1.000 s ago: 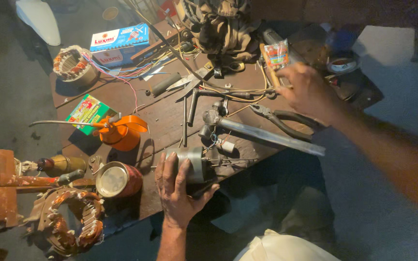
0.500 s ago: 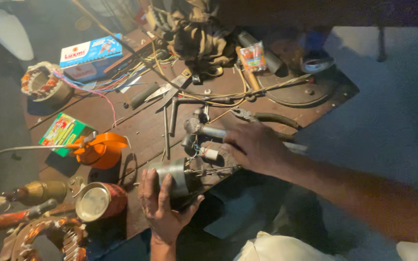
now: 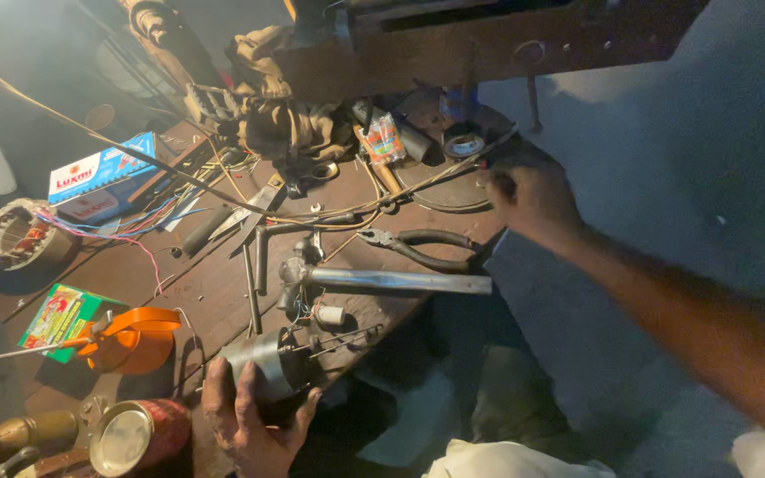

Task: The person uses pliers to manipulate and adjust wires on a cylindrical electrical component held in the left hand. The work is performed on a cluttered workbench with various tools and parts visible.

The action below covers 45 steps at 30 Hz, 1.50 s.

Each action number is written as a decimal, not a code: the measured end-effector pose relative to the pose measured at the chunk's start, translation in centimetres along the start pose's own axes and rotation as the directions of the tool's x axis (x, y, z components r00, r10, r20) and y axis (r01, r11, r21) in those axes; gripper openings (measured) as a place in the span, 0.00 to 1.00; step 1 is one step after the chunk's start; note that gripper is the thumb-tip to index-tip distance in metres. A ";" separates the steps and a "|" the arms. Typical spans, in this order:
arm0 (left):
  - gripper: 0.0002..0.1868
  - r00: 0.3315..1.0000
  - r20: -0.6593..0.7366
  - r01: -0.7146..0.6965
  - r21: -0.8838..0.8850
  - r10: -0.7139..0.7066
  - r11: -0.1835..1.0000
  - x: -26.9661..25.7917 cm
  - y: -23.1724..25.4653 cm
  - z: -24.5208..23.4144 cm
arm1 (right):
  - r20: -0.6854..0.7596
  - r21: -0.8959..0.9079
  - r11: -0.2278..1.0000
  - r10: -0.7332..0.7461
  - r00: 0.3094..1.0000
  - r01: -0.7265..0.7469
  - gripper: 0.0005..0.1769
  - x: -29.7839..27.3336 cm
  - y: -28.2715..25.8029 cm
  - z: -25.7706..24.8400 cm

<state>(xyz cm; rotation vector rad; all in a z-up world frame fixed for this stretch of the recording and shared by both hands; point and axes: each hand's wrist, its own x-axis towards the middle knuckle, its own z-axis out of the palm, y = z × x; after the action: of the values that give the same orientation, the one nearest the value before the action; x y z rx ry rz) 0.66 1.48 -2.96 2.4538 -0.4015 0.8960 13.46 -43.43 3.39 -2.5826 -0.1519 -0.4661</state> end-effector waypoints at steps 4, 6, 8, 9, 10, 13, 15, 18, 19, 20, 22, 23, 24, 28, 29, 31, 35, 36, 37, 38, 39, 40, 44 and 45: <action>0.48 1.000 -0.016 -0.015 -0.028 0.015 0.999 0.5 0.0 0.2 | 0.088 -0.134 0.990 -0.021 0.996 0.032 0.10 0.9 0.1 0.2; 0.49 0.999 -0.011 -0.049 -0.017 0.049 0.999 0.4 -0.1 0.2 | 0.162 -0.092 0.955 -0.265 0.951 0.282 0.11 0.8 -1.3 2.5; 0.48 1.000 -0.008 -0.011 -0.027 0.011 1.000 0.1 -0.1 0.3 | 0.068 -0.025 0.903 -0.427 0.902 0.429 0.18 1.7 -2.4 5.1; 0.48 1.000 -0.007 0.008 -0.032 -0.008 0.999 -0.2 -0.2 0.5 | 0.128 0.023 0.940 -0.341 0.931 0.341 0.17 2.5 -2.6 6.3; 0.48 1.000 -0.002 0.008 -0.023 -0.008 1.000 -0.3 -0.3 0.5 | 0.193 0.065 0.967 -0.255 0.948 0.247 0.17 3.7 -2.8 7.4; 0.48 1.000 0.015 0.013 0.004 -0.013 1.000 -0.7 -0.5 0.4 | 0.253 -0.314 0.902 -0.222 0.942 0.297 0.23 7.9 -3.3 10.7; 0.49 0.999 0.038 0.014 0.013 -0.014 1.000 -0.8 -0.7 0.4 | 0.200 -0.458 0.852 -0.179 0.963 0.254 0.28 9.4 -3.7 12.4; 0.48 0.999 0.048 0.025 -0.003 -0.025 1.000 -1.0 -0.9 0.4 | 0.126 -0.326 0.945 0.041 0.991 0.002 0.29 10.4 -4.1 14.0; 0.48 0.999 0.035 0.034 0.011 -0.035 0.999 -1.1 -0.8 0.5 | 0.151 -0.309 0.950 0.097 0.984 -0.046 0.29 10.8 -4.6 14.2; 0.47 0.999 0.023 0.043 0.024 -0.044 0.999 -1.2 -0.6 0.6 | 0.177 -0.293 0.951 0.152 0.972 -0.096 0.29 10.9 -4.9 14.5; 0.46 0.999 0.012 0.040 0.046 -0.041 0.998 -1.0 -0.7 0.8 | 0.209 -0.167 0.980 0.139 0.968 -0.104 0.32 10.5 -5.7 14.8; 0.46 0.999 0.014 0.034 0.059 -0.035 0.998 -1.0 -0.8 0.8 | 0.226 -0.104 0.989 0.125 0.966 -0.104 0.34 10.3 -6.3 14.8; 0.46 0.999 0.015 0.028 0.071 -0.029 0.997 -0.9 -0.8 0.8 | 0.215 -0.129 0.988 0.112 0.970 -0.086 0.32 10.1 -6.9 14.8; 0.43 0.999 -0.001 0.037 0.047 -0.037 0.998 -1.2 -0.8 0.6 | 0.220 -0.135 0.990 0.064 0.973 -0.034 0.25 6.5 -9.2 14.6; 0.44 1.000 -0.003 0.025 0.050 -0.025 0.998 -1.1 -0.8 0.6 | 0.220 -0.115 0.993 0.040 0.975 -0.014 0.23 6.1 -9.6 14.3; 0.43 1.000 -0.006 0.015 0.046 -0.015 0.999 -1.0 -0.8 0.5 | 0.239 -0.136 0.991 0.014 0.971 0.019 0.24 5.2 -10.4 13.7; 0.43 1.000 -0.015 0.024 0.034 -0.023 0.999 -1.0 -0.7 0.6 | 0.060 -0.122 0.965 -0.227 0.972 0.232 0.26 3.0 -10.9 12.0; 0.44 1.000 -0.012 0.026 0.036 -0.025 0.999 -1.1 -0.7 0.6 | 0.035 -0.076 0.965 -0.250 0.968 0.252 0.23 2.4 -10.6 11.4; 0.44 1.000 -0.010 0.024 0.034 -0.024 0.999 -1.1 -0.8 0.5 | 0.010 -0.030 0.962 -0.273 0.962 0.273 0.19 1.8 -10.1 10.6; 0.44 1.000 -0.007 0.022 0.032 -0.022 0.999 -1.2 -0.9 0.5 | -0.015 0.016 0.956 -0.294 0.956 0.294 0.16 1.2 -9.6 9.9; 0.44 1.000 -0.005 0.018 0.030 -0.018 0.999 -1.2 -1.0 0.5 | -0.001 -0.007 0.962 -0.272 0.962 0.272 0.13 0.7 -9.0 9.1; 0.44 1.000 -0.001 0.025 0.038 -0.025 0.999 -1.3 -0.9 0.5 | 0.012 -0.029 0.968 -0.250 0.968 0.250 0.09 0.2 -8.3 8.5; 0.45 1.000 0.007 0.019 0.018 -0.019 1.000 -0.9 -0.9 0.7 | 0.009 0.030 0.973 -0.229 0.973 0.228 0.07 0.1 -5.0 8.6; 0.44 1.000 0.004 0.023 0.013 -0.023 1.000 -0.9 -0.8 0.6 | -0.026 0.036 0.969 -0.243 0.970 0.244 0.07 0.8 -4.1 9.4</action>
<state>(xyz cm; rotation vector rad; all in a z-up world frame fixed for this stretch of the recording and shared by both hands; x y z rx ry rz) 0.62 1.92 -4.26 2.4677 -0.3693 0.8868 16.25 -35.20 -2.05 -2.5310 -0.4700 -0.5726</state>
